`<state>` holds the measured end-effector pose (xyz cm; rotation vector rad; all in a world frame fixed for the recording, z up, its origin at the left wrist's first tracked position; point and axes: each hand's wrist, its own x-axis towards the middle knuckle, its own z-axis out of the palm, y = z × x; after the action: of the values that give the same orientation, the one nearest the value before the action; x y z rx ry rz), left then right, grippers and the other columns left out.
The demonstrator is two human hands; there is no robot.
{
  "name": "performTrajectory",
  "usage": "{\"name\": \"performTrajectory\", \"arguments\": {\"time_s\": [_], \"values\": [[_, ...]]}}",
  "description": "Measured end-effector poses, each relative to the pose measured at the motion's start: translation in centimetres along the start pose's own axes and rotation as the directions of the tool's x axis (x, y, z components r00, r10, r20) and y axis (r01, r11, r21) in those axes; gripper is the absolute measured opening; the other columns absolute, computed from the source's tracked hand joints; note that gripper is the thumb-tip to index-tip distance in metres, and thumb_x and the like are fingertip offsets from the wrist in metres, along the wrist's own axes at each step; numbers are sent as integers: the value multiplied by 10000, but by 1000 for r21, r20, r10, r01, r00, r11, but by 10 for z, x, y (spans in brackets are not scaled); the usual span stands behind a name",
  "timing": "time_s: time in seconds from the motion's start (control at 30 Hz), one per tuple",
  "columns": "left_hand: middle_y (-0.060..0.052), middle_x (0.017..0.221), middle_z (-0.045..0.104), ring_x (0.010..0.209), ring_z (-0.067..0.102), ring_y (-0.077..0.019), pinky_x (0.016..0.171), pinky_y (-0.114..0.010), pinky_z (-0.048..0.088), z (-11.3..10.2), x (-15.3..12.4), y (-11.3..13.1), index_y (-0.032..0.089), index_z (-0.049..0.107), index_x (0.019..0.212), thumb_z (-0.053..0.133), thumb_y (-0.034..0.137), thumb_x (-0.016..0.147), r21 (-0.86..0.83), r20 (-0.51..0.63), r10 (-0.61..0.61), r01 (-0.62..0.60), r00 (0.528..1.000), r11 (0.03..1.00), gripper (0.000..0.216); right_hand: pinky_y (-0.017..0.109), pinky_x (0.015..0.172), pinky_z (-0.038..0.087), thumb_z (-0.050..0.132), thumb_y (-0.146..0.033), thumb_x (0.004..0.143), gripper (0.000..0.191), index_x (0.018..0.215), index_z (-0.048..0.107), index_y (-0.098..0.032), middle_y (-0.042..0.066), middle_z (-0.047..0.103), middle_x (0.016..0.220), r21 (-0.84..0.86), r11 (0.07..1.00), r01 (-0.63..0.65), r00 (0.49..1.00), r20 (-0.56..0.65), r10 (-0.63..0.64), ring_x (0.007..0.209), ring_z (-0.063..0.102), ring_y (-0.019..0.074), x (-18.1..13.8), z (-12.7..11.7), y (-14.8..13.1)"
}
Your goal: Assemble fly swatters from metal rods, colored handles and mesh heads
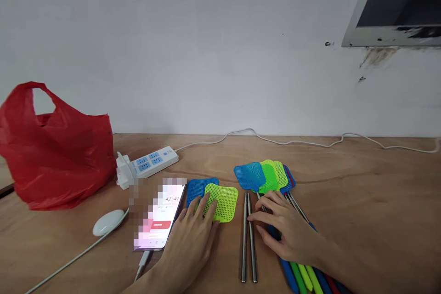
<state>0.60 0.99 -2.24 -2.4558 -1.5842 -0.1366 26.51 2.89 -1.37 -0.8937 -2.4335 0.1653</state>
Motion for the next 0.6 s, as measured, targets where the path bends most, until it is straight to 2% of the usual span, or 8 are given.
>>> {"name": "performTrajectory", "arguments": {"time_s": [0.1, 0.2, 0.4, 0.6], "values": [[-146, 1375, 584, 1208, 583, -320, 941, -467, 550, -6, 4, -4, 149, 538, 1361, 405, -12, 862, -32, 35, 6, -5, 999, 999, 541, 433, 836, 427, 574, -118, 863, 172, 958, 657, -235, 55, 628, 964, 24, 1000, -5, 1000, 21, 4, 949, 520, 246, 1, -1, 0], [-135, 1303, 605, 1137, 610, -303, 888, -447, 570, -7, 6, -9, 164, 555, 1315, 337, -67, 825, -84, 7, -17, 18, 1000, 996, 584, 431, 851, 433, 582, -134, 865, 141, 935, 654, -231, 54, 635, 950, 34, 999, -25, 999, 39, 24, 953, 523, 246, 2, -2, 0], [-102, 1131, 651, 1002, 667, -276, 809, -415, 588, -2, 5, -18, 207, 570, 1262, 377, 66, 900, -357, -106, -44, 3, 993, 934, 434, 433, 848, 435, 571, -163, 896, 127, 958, 659, -230, 56, 622, 942, 40, 997, -61, 994, 90, 57, 954, 519, 244, 4, -5, -2], [-34, 962, 719, 828, 706, -193, 709, -281, 579, -15, 6, -18, 233, 640, 1105, 492, 212, 940, -648, -175, -83, -51, 981, 760, 222, 417, 829, 418, 559, -115, 871, 187, 955, 662, -246, 37, 619, 951, 19, 998, -63, 990, 127, 60, 941, 510, 237, 8, -6, -5]]}}
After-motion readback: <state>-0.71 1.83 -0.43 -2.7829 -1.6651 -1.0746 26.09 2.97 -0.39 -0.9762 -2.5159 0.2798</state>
